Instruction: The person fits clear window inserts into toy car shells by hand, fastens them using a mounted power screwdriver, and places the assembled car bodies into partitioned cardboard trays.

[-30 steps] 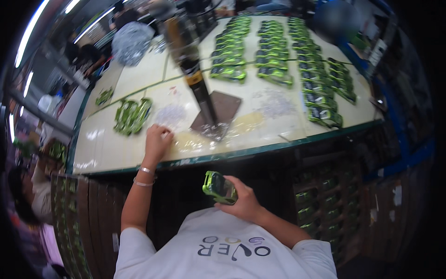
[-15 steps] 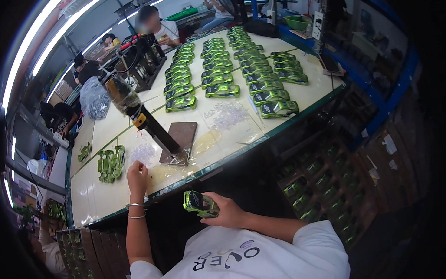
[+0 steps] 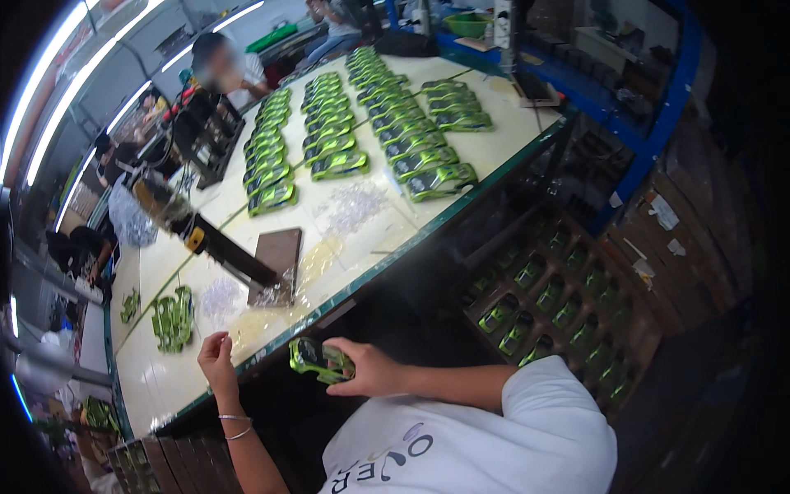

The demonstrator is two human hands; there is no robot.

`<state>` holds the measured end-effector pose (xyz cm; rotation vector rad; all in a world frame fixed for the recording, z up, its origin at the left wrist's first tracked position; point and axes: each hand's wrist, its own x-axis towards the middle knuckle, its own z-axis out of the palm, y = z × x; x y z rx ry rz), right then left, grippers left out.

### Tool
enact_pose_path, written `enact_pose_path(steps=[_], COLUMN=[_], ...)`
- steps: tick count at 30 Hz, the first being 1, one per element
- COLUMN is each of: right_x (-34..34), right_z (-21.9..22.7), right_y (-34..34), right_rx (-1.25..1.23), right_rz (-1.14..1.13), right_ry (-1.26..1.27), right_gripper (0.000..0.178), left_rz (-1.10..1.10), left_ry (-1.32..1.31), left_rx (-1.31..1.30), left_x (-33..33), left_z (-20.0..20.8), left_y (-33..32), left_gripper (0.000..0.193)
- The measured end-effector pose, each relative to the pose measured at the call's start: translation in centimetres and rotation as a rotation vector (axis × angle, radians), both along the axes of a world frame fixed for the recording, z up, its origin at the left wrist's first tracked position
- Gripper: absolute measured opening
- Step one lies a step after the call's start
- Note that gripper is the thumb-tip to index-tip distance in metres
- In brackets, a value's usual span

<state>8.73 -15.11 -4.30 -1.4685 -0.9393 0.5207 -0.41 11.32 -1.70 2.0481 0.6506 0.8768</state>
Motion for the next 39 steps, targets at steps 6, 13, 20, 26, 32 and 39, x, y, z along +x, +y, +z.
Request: enact_pose_path(steps=[6, 13, 20, 26, 32, 39], right_x=[1.3, 1.8, 2.0, 2.1, 2.1, 2.3], right_z=[2.3, 3.0, 3.3, 3.5, 3.7, 3.9], right_y=[0.2, 2.1, 3.1, 3.7, 4.0, 4.0], right_rx=[-0.094, -0.098, -0.066, -0.066, -0.063, -0.052], right_rz=[-0.092, -0.075, -0.105, -0.071, -0.04, -0.041], right_ry=[-0.032, -0.146, -0.401, -0.448, -0.503, -0.566], right_gripper=[0.062, 0.064, 0.065, 0.064, 0.065, 0.063], left_rz=[-0.098, -0.224, -0.392, -0.459, -0.404, -0.369], left_ry=[-0.158, -0.402, -0.36, -0.332, -0.295, -0.203], left_rx=[-0.432, -0.629, -0.305, -0.148, -0.081, -0.011], left_x=[-0.8, -1.6, -1.8, -1.9, -2.0, -1.6], left_z=[2.1, 3.3, 3.9, 3.8, 3.7, 4.0], left_y=[-4.4, -7.4, -9.4, -9.3, -9.1, -9.3], left_gripper=[0.01, 0.015, 0.019, 0.021, 0.022, 0.029])
